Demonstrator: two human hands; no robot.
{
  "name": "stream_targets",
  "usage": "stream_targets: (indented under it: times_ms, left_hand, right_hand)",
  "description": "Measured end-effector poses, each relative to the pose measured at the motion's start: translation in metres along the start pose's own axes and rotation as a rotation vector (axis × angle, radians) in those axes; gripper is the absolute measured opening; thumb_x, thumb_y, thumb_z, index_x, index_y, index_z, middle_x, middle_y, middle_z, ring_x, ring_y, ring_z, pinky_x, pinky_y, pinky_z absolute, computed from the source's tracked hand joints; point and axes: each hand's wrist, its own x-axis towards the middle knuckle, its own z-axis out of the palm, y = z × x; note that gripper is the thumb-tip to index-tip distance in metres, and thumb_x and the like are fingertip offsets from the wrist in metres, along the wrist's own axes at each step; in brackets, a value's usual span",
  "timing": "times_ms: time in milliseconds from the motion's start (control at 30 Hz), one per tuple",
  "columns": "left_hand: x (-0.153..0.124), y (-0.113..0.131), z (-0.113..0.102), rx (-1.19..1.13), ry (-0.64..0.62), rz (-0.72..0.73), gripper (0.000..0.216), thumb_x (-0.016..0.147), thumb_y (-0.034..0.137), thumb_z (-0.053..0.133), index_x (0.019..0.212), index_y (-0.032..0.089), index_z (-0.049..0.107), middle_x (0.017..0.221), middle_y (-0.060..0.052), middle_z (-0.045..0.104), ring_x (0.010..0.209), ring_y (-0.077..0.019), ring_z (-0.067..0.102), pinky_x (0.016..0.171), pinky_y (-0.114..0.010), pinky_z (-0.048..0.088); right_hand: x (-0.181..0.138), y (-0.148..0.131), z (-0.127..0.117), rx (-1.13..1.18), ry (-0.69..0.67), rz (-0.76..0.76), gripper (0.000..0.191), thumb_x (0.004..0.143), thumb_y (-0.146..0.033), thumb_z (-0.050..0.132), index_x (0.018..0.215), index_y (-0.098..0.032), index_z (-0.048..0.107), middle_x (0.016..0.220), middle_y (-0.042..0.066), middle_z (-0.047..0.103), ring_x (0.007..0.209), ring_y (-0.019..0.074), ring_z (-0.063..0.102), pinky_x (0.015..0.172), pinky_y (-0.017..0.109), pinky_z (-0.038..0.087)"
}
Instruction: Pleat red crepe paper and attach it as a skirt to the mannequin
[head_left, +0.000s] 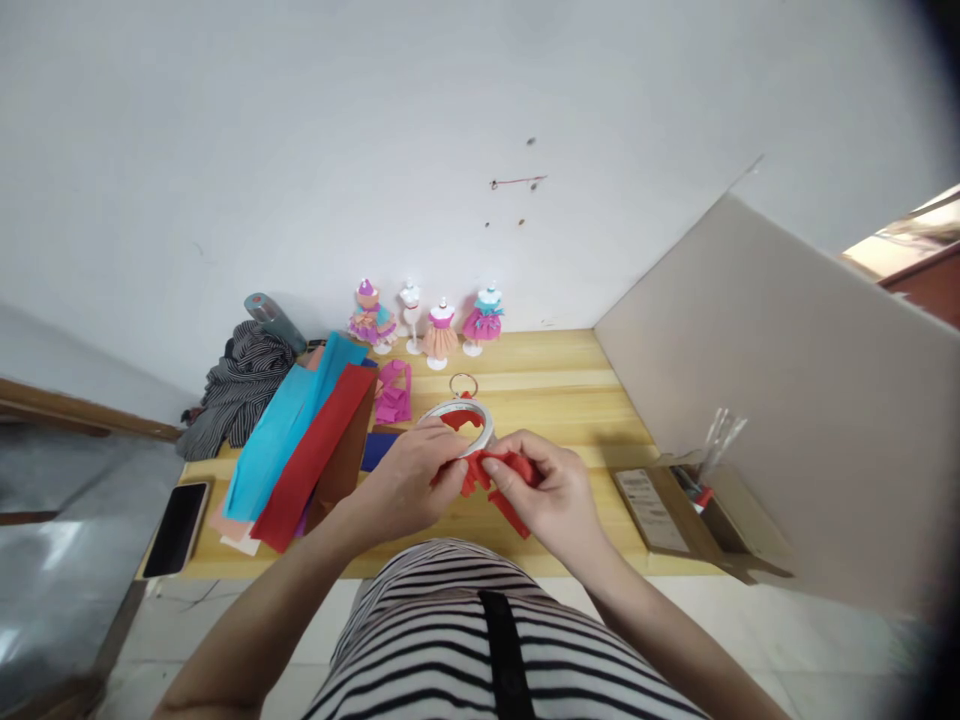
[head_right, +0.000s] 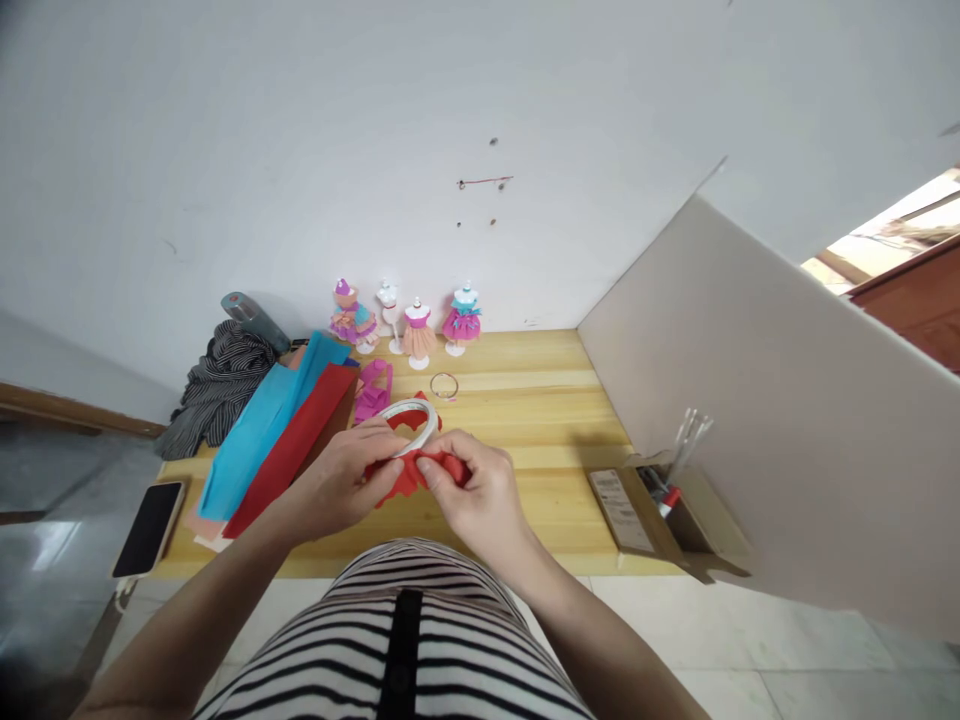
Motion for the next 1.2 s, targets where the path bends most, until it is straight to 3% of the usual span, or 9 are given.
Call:
stream_targets:
  times_ms: [300, 533, 700, 833, 1200]
  left_hand:
    - [-0.0003, -0.0028, 0.0001, 0.034, -0.001, -0.014, 0.026, 0.087, 0.006, 0.041, 0.063, 0.018, 0.041, 0.062, 0.001, 0.045, 0.065, -0.0139, 0.041, 0.062, -0.026, 0.032]
    - [0.0034, -0.0044, 0.0009, 0.012, -0.031, -0.012, 0.024, 0.088, 0.008, 0.041, 0.067, 0.017, 0.047, 0.066, 0.000, 0.052, 0.068, -0.0144, 0.046, 0.064, -0.026, 0.035]
    - [0.0017, -0.0024, -0.0009, 0.006, -0.041, -0.005, 0.025, 0.088, 0.009, 0.041, 0.065, 0.018, 0.043, 0.063, 0.001, 0.049, 0.066, -0.0140, 0.044, 0.063, -0.026, 0.035]
    - [0.0006, -0.0025, -0.0021, 0.010, -0.032, 0.015, 0.026, 0.087, 0.007, 0.041, 0.064, 0.019, 0.040, 0.062, 0.001, 0.047, 0.066, -0.0138, 0.043, 0.063, -0.026, 0.034]
    - [0.0028, -0.0002, -0.0021, -0.001, -0.060, -0.006, 0.024, 0.084, 0.007, 0.039, 0.063, 0.019, 0.036, 0.062, 0.001, 0.043, 0.066, -0.0140, 0.041, 0.063, -0.026, 0.033]
  right_hand:
    - [-0.0013, 0.0042, -0.0035, -0.039, -0.001, 0.029, 0.016, 0.083, -0.029, 0.059, 0.073, -0.018, 0.065, 0.055, -0.001, 0.057, 0.047, 0.0112, 0.046, 0.047, 0.023, 0.038]
    - [-0.0035, 0.0010, -0.0014, -0.057, -0.145, -0.152, 0.013, 0.086, -0.023, 0.057, 0.077, -0.020, 0.066, 0.062, 0.000, 0.063, 0.052, 0.0114, 0.050, 0.053, 0.024, 0.042]
    - [-0.0015, 0.0017, -0.0027, -0.037, -0.080, -0.059, 0.014, 0.085, -0.025, 0.058, 0.073, -0.020, 0.063, 0.059, -0.001, 0.061, 0.051, 0.0125, 0.051, 0.050, 0.024, 0.041]
    - [0.0007, 0.0052, -0.0021, -0.025, -0.021, -0.011, 0.014, 0.080, -0.026, 0.061, 0.067, -0.020, 0.058, 0.054, -0.003, 0.053, 0.047, 0.0102, 0.042, 0.046, 0.023, 0.034]
    - [0.0045, 0.0095, 0.0051, 0.112, -0.021, 0.138, 0.024, 0.074, -0.031, 0.064, 0.060, -0.021, 0.047, 0.049, -0.006, 0.042, 0.046, 0.0085, 0.034, 0.043, 0.022, 0.029]
